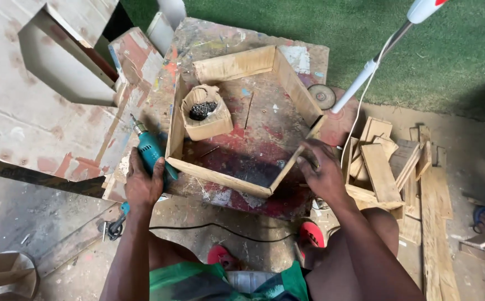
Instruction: Assembling a wooden structure by driving screws with a power drill
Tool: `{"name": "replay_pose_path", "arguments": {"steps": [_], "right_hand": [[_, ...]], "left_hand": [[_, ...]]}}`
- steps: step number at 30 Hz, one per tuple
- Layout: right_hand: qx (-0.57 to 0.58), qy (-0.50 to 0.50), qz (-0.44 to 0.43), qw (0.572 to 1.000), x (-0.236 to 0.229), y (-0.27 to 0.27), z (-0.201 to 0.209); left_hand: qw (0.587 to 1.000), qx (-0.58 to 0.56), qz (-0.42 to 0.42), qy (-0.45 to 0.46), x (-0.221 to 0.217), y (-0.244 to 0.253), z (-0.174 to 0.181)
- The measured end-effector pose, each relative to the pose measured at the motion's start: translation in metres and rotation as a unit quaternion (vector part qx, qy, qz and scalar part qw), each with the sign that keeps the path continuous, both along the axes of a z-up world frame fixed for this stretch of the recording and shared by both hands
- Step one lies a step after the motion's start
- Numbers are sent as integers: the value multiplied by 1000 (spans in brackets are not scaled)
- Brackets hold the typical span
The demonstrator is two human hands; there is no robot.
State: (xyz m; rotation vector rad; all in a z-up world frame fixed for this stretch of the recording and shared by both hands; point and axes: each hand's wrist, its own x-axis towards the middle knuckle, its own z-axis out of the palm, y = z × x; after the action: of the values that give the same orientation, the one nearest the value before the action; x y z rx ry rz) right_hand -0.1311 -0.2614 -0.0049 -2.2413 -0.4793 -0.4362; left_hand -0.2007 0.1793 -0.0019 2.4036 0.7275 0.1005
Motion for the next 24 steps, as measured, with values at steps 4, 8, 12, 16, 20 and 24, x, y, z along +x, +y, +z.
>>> {"name": "replay_pose_path", "arguments": {"steps": [4,8,12,16,20,24], "right_hand": [[-2,-65,9,998,-12,7,-7],[50,-32,-38,998,-25,14,-12],[207,72,-128,967,-28,19,-27],[269,104,-168,943,-14,6,-41],[237,29,-180,954,-26,-2,-24],[125,54,-25,990,-81,20,-19]], "left_hand": [[999,19,33,29,5,-5,-4],[991,-18,121,62,38,21,-42],[988,-9,134,73,72,44,-75],[989,-6,145,21,60,34,-64],[970,-156,174,-74,12,1,19],[895,-311,233,-220,-36,-31,102]]}}
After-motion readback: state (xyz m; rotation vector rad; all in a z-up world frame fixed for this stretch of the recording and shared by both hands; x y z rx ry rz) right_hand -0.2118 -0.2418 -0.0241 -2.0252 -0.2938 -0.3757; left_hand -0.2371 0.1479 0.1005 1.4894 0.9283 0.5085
